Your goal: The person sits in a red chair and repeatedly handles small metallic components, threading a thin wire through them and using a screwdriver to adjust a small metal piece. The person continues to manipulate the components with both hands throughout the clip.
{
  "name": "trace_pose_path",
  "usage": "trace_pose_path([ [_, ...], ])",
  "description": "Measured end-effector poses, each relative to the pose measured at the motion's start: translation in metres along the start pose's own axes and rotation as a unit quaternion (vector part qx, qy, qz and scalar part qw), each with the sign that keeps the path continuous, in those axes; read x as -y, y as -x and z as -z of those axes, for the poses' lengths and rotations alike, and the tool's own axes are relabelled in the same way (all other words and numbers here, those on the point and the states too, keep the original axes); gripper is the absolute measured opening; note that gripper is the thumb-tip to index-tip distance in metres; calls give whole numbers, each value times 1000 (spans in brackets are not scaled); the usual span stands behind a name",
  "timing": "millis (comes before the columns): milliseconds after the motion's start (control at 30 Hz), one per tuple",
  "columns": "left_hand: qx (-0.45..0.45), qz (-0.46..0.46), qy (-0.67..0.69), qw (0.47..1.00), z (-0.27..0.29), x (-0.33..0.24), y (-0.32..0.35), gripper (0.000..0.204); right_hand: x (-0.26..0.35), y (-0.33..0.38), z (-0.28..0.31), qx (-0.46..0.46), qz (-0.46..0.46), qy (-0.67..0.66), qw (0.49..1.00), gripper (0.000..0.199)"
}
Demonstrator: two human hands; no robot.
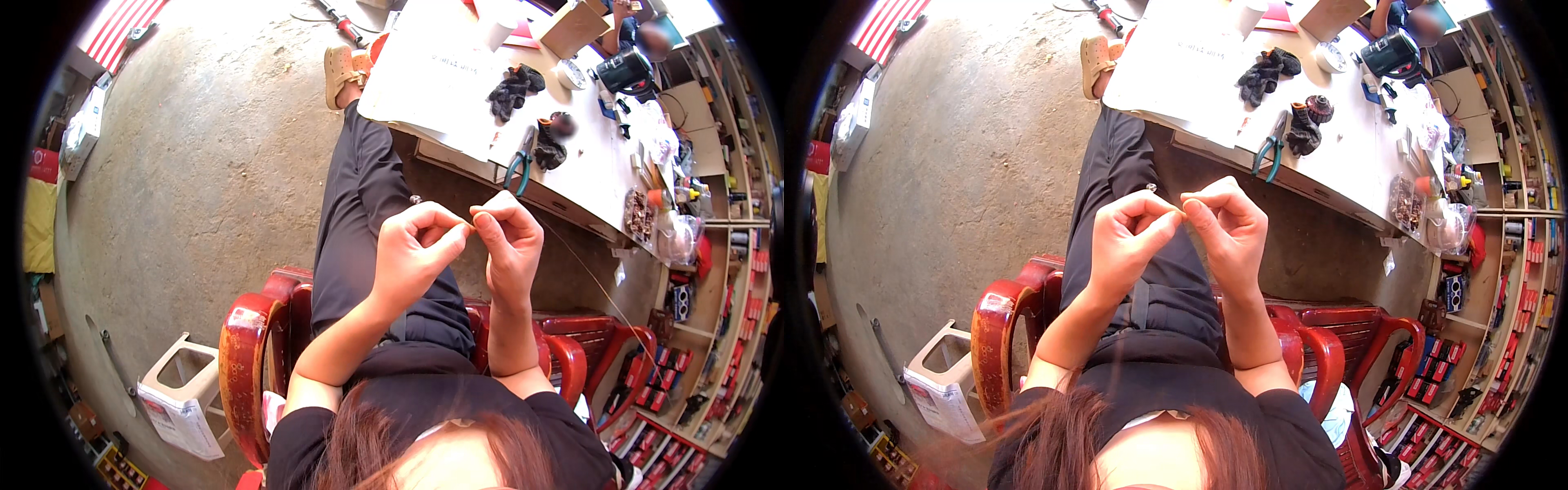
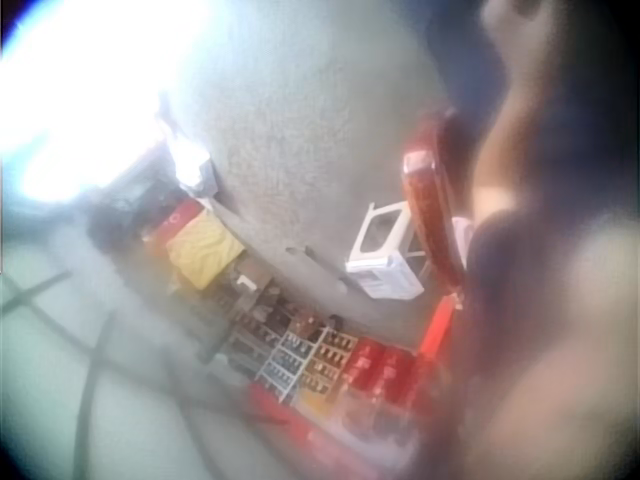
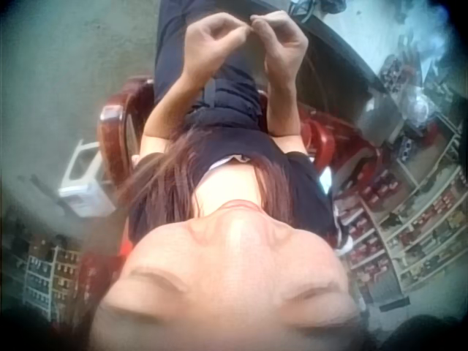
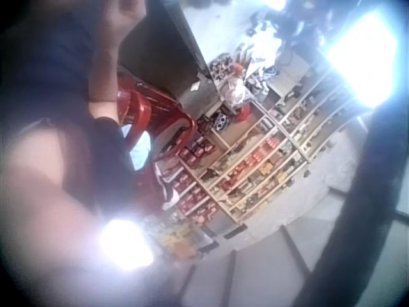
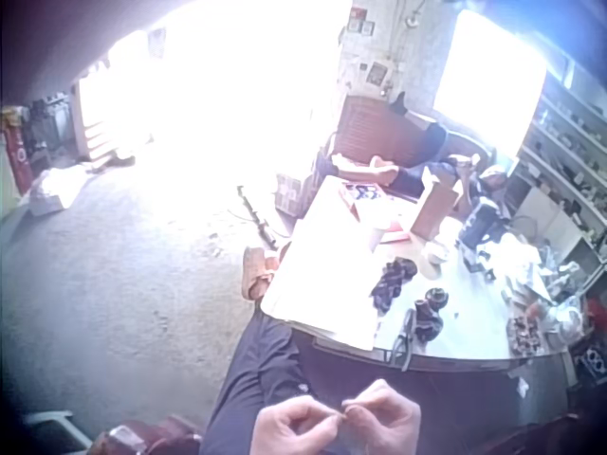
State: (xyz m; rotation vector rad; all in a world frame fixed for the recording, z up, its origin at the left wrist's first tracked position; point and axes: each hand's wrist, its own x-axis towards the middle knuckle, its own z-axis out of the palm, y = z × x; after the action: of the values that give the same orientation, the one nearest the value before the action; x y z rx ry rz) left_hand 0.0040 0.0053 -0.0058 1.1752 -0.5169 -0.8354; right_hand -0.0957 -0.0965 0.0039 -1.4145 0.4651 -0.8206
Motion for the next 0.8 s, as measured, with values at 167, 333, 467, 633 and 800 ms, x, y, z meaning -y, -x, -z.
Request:
trace_pose_path([
  [167,15,27,3,1000,2,-1,0,4,3,-1,-2,-5,-2,-10,1000,5],
  [333,26,42,31,998,3,-4,0,4,-1,-1,1,12,-7,6,1000,9],
  [467,40,74,117,990,3,-5,-1,5,3,-4,2,47,-46,-12,998,18],
  [633,58,108,173,977,6,-7,-1,6,0,-2,8,82,-105,-65,989,22],
  [800,48,97,155,982,6,-1,-1,5,0,-3,8,91,-98,-65,989,13],
])
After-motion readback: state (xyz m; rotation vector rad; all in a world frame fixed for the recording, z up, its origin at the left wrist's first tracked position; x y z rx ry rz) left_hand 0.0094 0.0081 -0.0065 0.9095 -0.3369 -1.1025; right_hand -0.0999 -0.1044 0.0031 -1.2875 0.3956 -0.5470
